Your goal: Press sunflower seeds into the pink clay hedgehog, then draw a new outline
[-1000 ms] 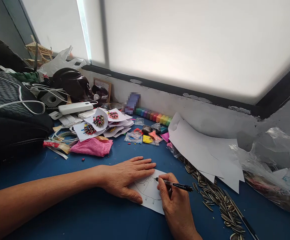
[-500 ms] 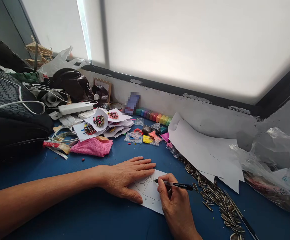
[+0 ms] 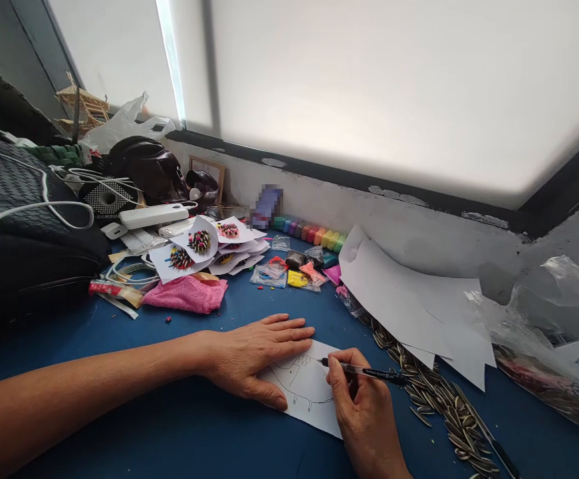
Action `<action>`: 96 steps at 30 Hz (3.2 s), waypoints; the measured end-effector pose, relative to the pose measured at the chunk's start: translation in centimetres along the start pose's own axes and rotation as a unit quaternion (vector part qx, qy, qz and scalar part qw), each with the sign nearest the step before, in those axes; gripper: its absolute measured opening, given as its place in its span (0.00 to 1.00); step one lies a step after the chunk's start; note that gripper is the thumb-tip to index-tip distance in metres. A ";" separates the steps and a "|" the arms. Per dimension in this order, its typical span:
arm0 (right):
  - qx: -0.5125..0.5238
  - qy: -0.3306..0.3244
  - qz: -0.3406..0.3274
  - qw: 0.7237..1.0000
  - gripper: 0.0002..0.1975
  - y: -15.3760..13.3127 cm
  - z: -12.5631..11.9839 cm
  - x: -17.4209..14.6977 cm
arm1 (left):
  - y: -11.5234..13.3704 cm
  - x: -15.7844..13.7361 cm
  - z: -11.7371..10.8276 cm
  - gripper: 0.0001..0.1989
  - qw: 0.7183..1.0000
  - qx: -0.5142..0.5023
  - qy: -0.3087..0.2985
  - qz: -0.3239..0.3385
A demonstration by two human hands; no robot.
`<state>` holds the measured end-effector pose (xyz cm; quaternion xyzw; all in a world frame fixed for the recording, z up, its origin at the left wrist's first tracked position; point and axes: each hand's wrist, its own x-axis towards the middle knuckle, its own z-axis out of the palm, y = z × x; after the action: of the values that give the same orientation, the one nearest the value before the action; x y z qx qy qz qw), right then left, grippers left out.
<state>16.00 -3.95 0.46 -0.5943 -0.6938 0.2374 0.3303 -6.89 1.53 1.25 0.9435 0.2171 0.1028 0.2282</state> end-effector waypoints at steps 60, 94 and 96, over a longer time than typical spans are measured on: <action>0.015 0.009 0.000 1.000 0.19 -0.8 0.1 -0.1 | -0.2 0.0 0.3 0.41 1.000 0.012 -0.002 0.005; 0.048 -0.030 -0.017 0.998 0.17 -0.1 0.5 -0.4 | -0.2 0.0 0.3 0.41 1.000 0.018 0.000 0.005; 0.048 -0.034 -0.014 0.998 0.17 -0.1 0.4 -0.4 | -0.2 0.0 0.3 0.41 1.000 0.018 0.000 0.005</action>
<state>15.66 -4.34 0.18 -0.5595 -0.7010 0.2859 0.3375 -6.85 1.58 0.88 0.9483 0.2148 0.1004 0.2109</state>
